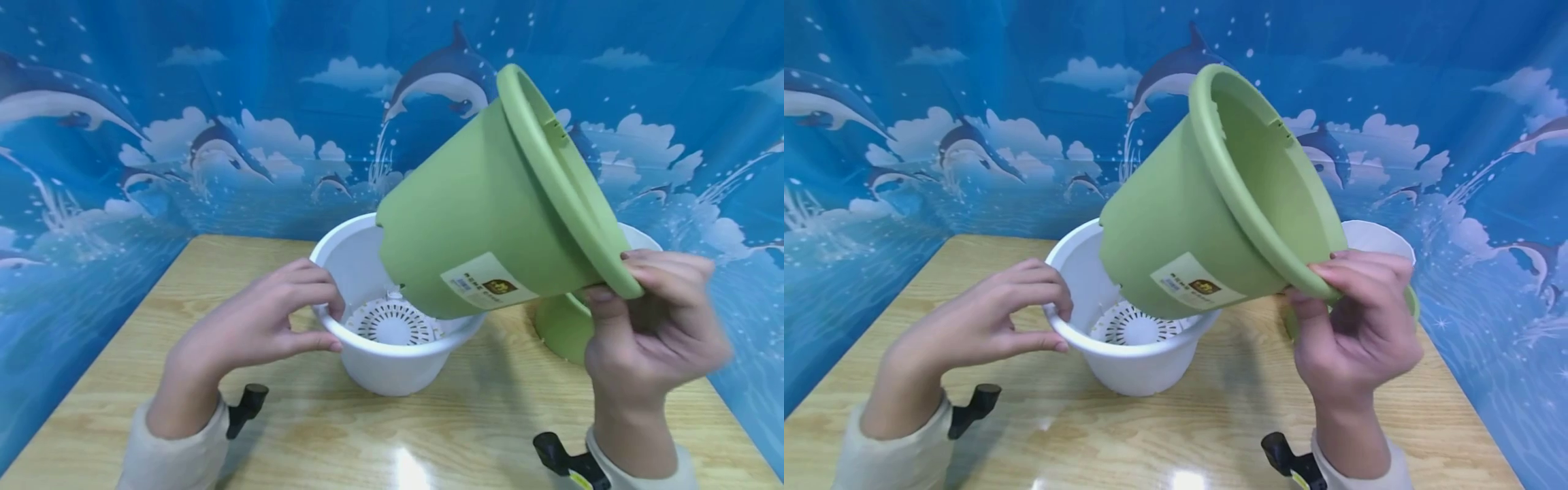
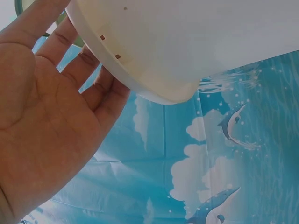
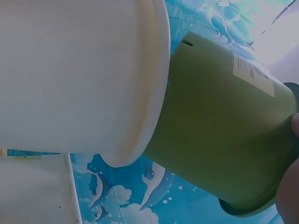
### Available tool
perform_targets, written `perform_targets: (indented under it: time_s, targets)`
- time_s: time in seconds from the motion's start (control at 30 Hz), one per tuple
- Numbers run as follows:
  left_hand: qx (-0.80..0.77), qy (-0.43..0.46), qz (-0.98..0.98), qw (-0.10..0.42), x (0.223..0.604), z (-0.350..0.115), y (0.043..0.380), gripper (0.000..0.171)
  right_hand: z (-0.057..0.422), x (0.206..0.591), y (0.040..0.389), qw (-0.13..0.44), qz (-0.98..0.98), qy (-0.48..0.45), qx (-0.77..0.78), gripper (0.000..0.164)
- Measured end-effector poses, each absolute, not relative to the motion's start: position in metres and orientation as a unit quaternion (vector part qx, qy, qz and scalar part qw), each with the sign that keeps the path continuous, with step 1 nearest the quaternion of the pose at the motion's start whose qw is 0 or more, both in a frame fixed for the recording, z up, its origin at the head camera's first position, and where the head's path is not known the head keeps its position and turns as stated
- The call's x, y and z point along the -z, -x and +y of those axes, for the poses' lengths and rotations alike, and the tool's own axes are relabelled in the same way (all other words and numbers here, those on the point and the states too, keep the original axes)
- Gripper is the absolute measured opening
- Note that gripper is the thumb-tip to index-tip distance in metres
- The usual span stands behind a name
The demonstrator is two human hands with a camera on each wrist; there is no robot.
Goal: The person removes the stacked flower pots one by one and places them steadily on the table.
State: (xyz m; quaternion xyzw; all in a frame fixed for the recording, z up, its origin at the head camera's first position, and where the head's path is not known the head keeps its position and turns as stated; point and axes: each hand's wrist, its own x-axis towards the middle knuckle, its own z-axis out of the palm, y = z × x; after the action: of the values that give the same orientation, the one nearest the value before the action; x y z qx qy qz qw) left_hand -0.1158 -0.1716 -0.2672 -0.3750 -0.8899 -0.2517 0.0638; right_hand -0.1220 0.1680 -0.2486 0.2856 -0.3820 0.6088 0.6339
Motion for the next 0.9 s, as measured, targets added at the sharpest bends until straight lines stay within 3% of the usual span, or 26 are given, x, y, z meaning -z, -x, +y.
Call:
perform_targets:
  time_s: [0.47,0.73,0.9]
  targets:
    - [0.238,0.406,-0.879,0.077,0.268,-0.17,0.115,0.026,0.18,0.241,0.121,0.667,-0.394,-0.243,-0.584,0.042]
    - [0.23,0.399,-0.886,0.058,0.268,-0.167,0.112,0.031,0.179,0.241,0.125,0.732,-0.462,-0.192,-0.463,0.042]
    - [0.227,0.393,-0.89,0.049,0.267,-0.167,0.112,0.034,0.182,0.24,0.126,0.733,-0.501,-0.166,-0.429,0.042]
